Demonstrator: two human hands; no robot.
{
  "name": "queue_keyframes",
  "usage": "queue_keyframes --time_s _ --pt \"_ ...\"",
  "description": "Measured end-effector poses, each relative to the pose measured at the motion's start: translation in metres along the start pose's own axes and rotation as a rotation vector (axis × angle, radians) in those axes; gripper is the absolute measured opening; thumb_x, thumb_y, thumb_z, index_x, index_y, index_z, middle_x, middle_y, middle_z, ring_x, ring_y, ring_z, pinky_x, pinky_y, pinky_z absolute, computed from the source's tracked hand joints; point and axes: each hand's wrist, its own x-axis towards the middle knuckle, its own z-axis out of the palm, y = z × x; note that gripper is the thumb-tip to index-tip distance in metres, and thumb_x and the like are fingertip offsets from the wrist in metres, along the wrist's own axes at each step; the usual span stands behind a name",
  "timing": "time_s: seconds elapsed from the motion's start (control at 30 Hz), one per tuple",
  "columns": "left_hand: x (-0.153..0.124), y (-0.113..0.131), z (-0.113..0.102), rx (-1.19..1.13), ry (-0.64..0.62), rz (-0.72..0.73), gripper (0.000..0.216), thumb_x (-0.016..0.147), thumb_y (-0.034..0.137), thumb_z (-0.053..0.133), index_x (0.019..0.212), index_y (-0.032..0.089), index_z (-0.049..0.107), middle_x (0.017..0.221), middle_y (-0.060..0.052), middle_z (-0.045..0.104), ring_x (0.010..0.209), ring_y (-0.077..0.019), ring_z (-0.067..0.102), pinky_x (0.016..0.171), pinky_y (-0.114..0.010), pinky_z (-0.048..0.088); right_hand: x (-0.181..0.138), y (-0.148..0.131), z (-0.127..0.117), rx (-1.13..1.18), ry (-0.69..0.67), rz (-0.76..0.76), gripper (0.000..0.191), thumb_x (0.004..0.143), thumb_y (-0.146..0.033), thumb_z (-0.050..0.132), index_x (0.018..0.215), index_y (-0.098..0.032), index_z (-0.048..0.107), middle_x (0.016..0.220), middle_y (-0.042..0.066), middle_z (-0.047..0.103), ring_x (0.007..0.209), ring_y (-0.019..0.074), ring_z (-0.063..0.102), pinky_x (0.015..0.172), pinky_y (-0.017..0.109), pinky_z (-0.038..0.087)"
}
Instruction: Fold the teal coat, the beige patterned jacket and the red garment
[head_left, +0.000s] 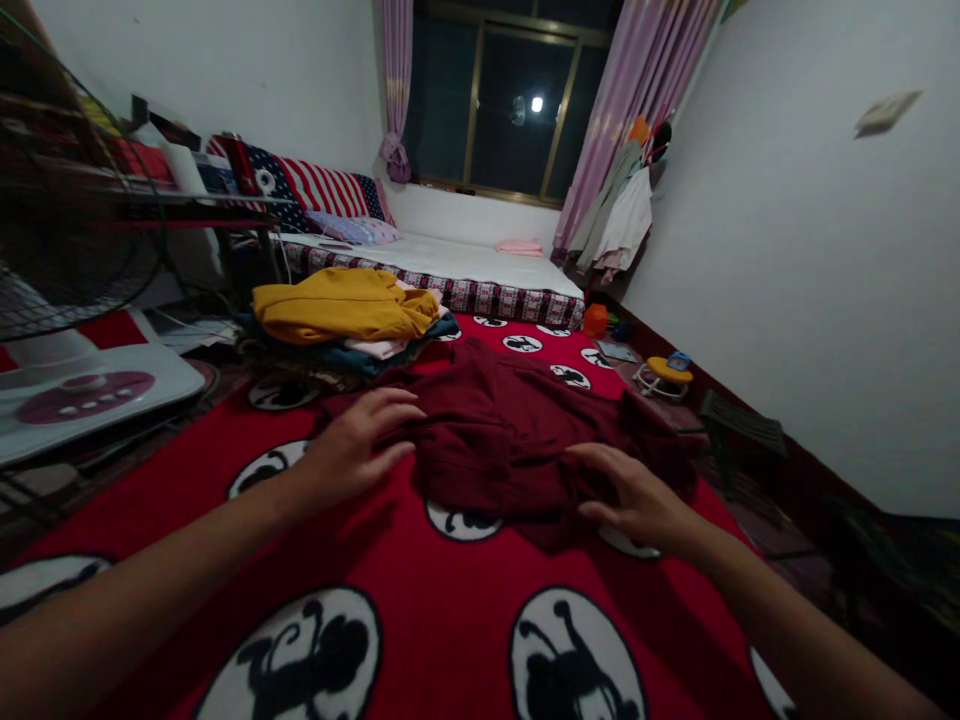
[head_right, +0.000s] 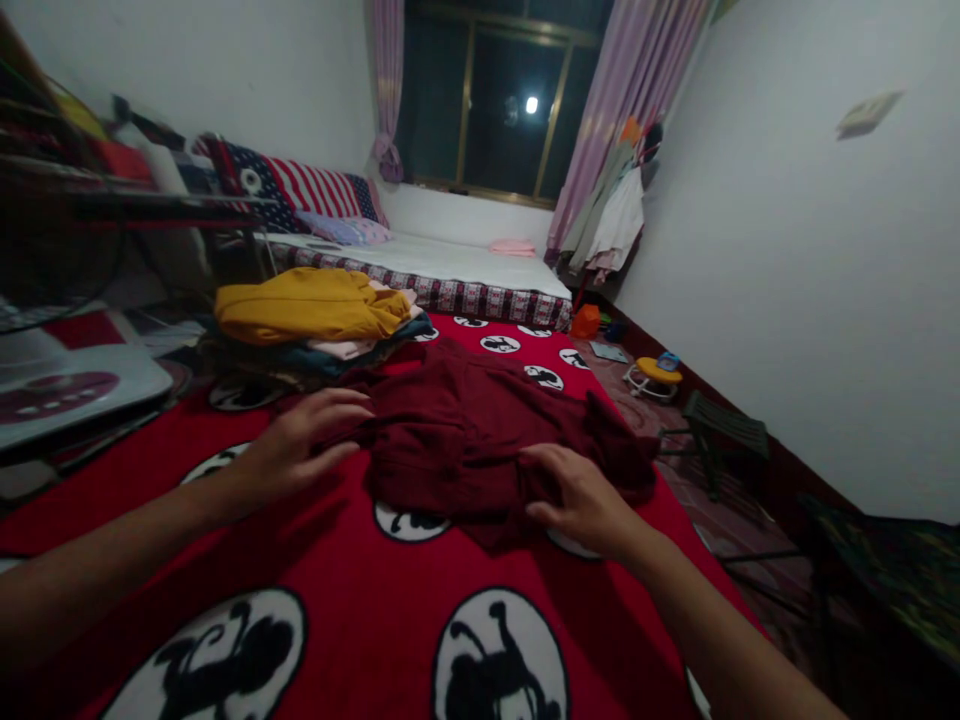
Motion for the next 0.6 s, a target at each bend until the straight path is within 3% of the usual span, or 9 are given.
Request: queue_keyframes --time_s 0.1,0.17,0.23,0.33,0.43,0.6 --pt "0.014 0.031 0.034 0.022 -0.277 0.24 0.068 0.077 0.026 0.068 0.14 0.036 0.042 0.154 -0.003 0.03 0.138 -0.0282 0.032 0.111 -0.043 0.03 0.003 -0.018 0.007 0.083 -0.265 -0.065 0.081 0.063 -0.023 0.073 0.139 -0.03 0.046 0.145 0.006 0.046 0.131 0.0283 0.045 0.106 0.042 0.038" --pt "0.022 0.035 0.053 0.064 -0.344 0.277 0.078 0.074 0.025 0.072 0.142 0.04 0.037 0.152 -0.004 0.034 0.134 -0.0301 0.036 0.108 -0.045 0.033 0.002 -0.015 0.011 0.107 -0.276 -0.046 0.071 0.064 -0.016 0.068 0.132 -0.03 0.054 0.146 0.005 0.045 0.131 0.027 0.045 0.106 0.041 0.039" --pt "0.029 0.028 0.067 0.062 -0.36 0.229 0.067 0.076 0.026 0.07 0.137 0.038 0.046 0.135 -0.005 0.052 0.12 -0.0274 0.05 0.099 -0.04 0.04 0.001 -0.007 0.017 0.134 -0.21 -0.03 0.056 0.065 -0.008 0.058 0.117 -0.027 0.064 0.141 0.005 0.05 0.127 0.0246 0.049 0.104 0.04 0.04" --pt "0.038 0.015 0.073 -0.099 -0.327 0.099 0.027 0.081 0.025 0.061 0.107 0.028 0.07 0.1 -0.005 0.065 0.094 -0.0202 0.06 0.083 -0.029 0.047 0.0 0.0 0.021 0.187 -0.059 0.017 0.049 0.064 -0.005 0.048 0.106 -0.023 0.067 0.126 0.005 0.062 0.118 0.0237 0.056 0.101 0.04 0.043" --pt "0.043 0.014 0.052 -0.431 -0.138 -0.118 0.021 0.08 0.033 0.059 0.083 0.018 0.072 0.085 -0.005 0.066 0.08 -0.0174 0.062 0.074 -0.027 0.049 -0.001 -0.005 0.005 0.368 0.083 0.121 0.045 0.067 -0.01 0.049 0.109 -0.02 0.065 0.114 0.006 0.068 0.106 0.0248 0.062 0.093 0.037 0.048" --pt "0.022 0.022 -0.03 -0.804 0.211 -0.572 0.046 0.065 0.055 0.068 0.09 0.017 0.067 0.075 -0.004 0.068 0.07 -0.02 0.065 0.068 -0.033 0.054 -0.021 -0.018 -0.048 0.628 0.366 0.217 0.031 0.069 -0.021 0.062 0.1 -0.024 0.066 0.118 0.006 0.067 0.112 0.0287 0.06 0.097 0.04 0.047"
